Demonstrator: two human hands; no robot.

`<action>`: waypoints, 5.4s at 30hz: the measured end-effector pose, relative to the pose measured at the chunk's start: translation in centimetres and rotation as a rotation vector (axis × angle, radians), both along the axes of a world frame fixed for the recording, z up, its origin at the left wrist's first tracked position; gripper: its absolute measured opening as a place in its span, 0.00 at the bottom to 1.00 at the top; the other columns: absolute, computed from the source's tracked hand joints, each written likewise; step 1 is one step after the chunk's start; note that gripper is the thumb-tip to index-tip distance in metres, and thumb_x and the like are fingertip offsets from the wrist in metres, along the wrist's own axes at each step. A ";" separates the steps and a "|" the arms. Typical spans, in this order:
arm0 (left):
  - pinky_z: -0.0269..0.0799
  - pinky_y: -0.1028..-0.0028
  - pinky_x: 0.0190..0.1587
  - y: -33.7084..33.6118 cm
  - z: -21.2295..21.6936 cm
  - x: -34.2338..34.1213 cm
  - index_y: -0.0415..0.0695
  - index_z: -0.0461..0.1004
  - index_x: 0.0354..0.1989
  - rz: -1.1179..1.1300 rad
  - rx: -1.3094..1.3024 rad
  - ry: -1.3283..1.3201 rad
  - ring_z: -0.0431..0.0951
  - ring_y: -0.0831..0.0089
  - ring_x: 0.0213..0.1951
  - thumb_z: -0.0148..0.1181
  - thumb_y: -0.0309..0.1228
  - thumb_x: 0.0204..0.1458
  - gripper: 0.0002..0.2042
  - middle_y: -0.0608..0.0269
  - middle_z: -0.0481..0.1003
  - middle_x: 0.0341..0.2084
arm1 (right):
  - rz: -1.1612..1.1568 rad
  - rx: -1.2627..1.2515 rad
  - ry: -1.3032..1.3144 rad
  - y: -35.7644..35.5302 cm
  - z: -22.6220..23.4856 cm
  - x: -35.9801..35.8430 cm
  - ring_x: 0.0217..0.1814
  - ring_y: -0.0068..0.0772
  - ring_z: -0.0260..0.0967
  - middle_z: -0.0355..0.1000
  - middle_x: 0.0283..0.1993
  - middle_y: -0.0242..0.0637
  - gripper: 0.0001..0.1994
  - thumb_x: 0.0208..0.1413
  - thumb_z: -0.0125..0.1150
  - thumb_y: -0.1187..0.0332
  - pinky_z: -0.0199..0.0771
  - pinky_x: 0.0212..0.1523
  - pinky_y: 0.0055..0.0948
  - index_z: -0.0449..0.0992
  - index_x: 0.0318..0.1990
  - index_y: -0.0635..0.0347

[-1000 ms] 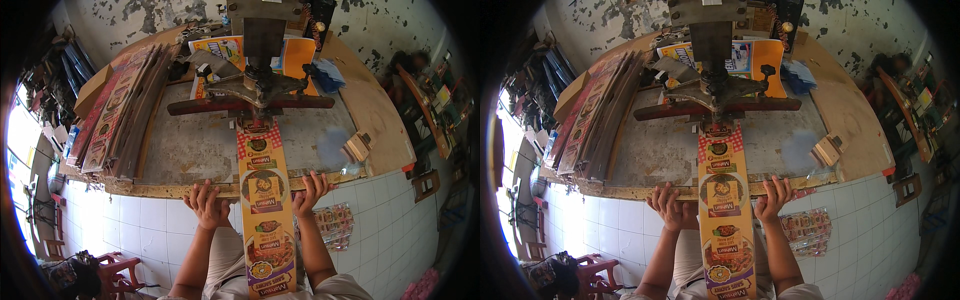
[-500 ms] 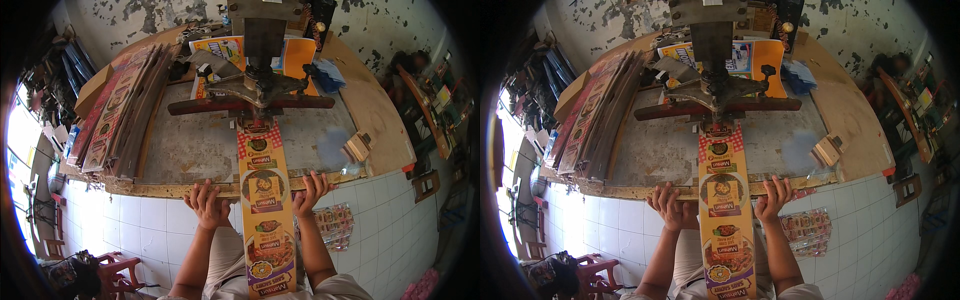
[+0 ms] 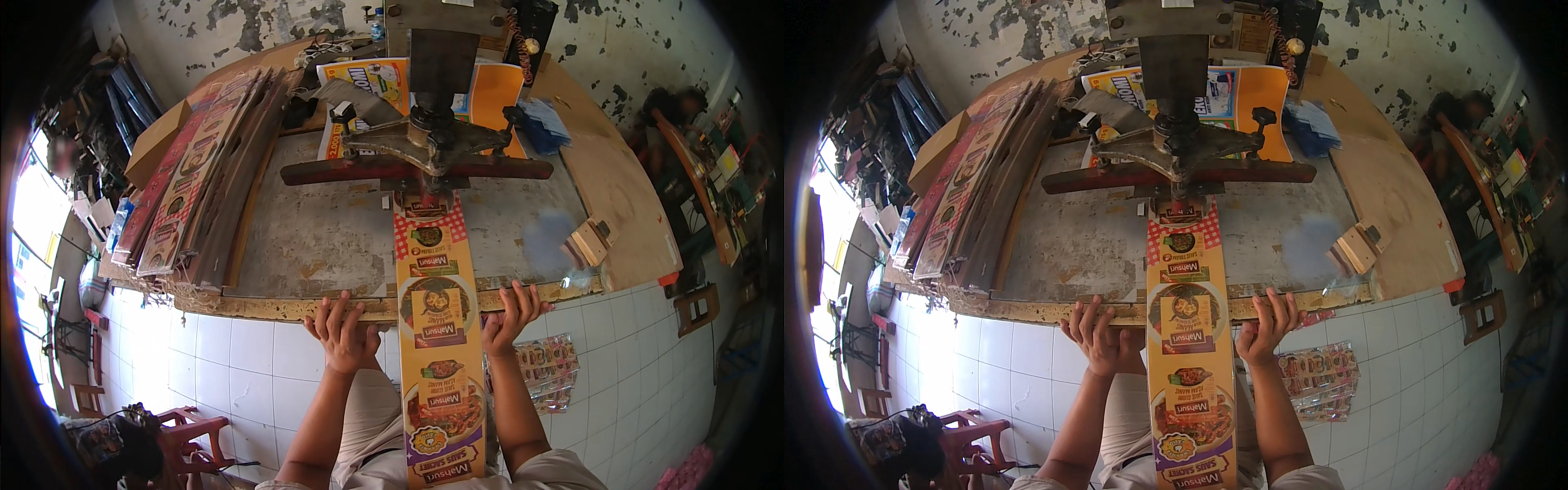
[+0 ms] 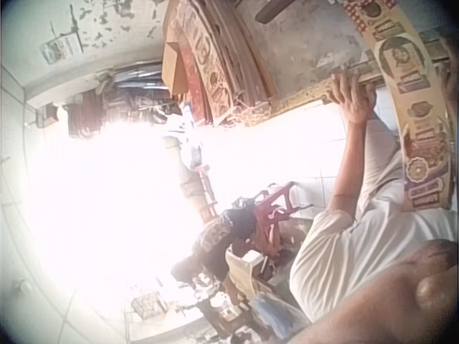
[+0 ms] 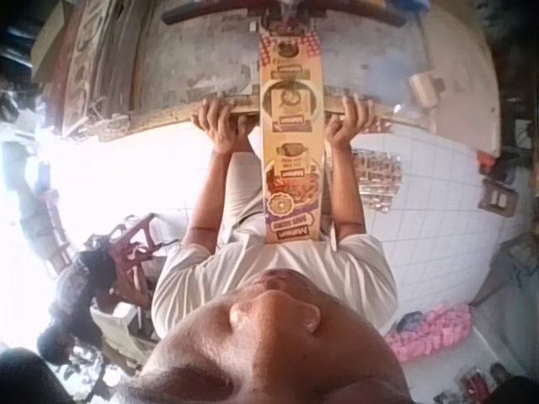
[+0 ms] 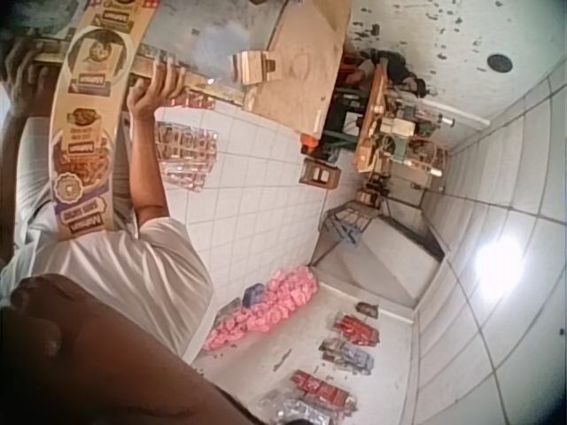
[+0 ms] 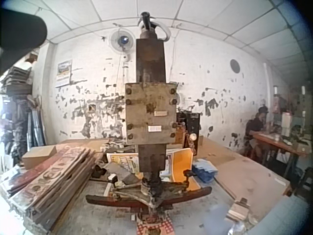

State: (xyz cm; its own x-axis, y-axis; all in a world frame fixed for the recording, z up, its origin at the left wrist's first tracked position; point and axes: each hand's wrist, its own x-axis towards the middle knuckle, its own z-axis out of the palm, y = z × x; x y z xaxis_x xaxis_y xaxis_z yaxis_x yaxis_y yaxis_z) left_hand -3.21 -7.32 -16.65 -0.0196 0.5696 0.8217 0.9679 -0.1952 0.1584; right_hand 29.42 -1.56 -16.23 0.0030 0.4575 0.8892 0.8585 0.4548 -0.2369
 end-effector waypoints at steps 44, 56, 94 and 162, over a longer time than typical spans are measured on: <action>0.37 0.44 0.83 -0.5 0.9 0.1 0.52 0.77 0.65 -0.027 -0.068 -0.034 0.60 0.49 0.80 0.64 0.48 0.65 0.24 0.57 0.73 0.73 | 0.011 -0.038 -0.035 -0.7 1.4 -0.1 0.84 0.56 0.54 0.70 0.74 0.43 0.24 0.82 0.43 0.52 0.48 0.82 0.62 0.75 0.70 0.55; 0.37 0.43 0.83 -2.2 4.1 2.4 0.55 0.77 0.68 -0.195 -0.174 -0.053 0.65 0.57 0.79 0.73 0.52 0.56 0.32 0.59 0.71 0.76 | 0.164 -0.276 0.035 -2.9 6.4 0.5 0.82 0.49 0.62 0.74 0.74 0.37 0.21 0.79 0.50 0.54 0.45 0.84 0.60 0.79 0.67 0.52; 0.51 0.42 0.82 0.1 12.0 3.2 0.50 0.70 0.74 -0.390 -0.472 0.033 0.65 0.58 0.79 0.71 0.29 0.55 0.35 0.65 0.68 0.78 | 0.316 -0.627 -0.408 6.2 13.6 -1.8 0.88 0.48 0.54 0.67 0.82 0.36 0.31 0.73 0.64 0.46 0.46 0.86 0.64 0.75 0.75 0.53; 0.60 0.56 0.73 0.7 10.3 3.9 0.56 0.75 0.71 -0.245 -0.356 0.075 0.73 0.67 0.74 0.73 0.45 0.60 0.30 0.74 0.74 0.75 | 0.350 -0.659 -0.288 5.7 13.7 -1.9 0.87 0.43 0.59 0.68 0.81 0.40 0.33 0.70 0.69 0.47 0.53 0.85 0.57 0.76 0.74 0.58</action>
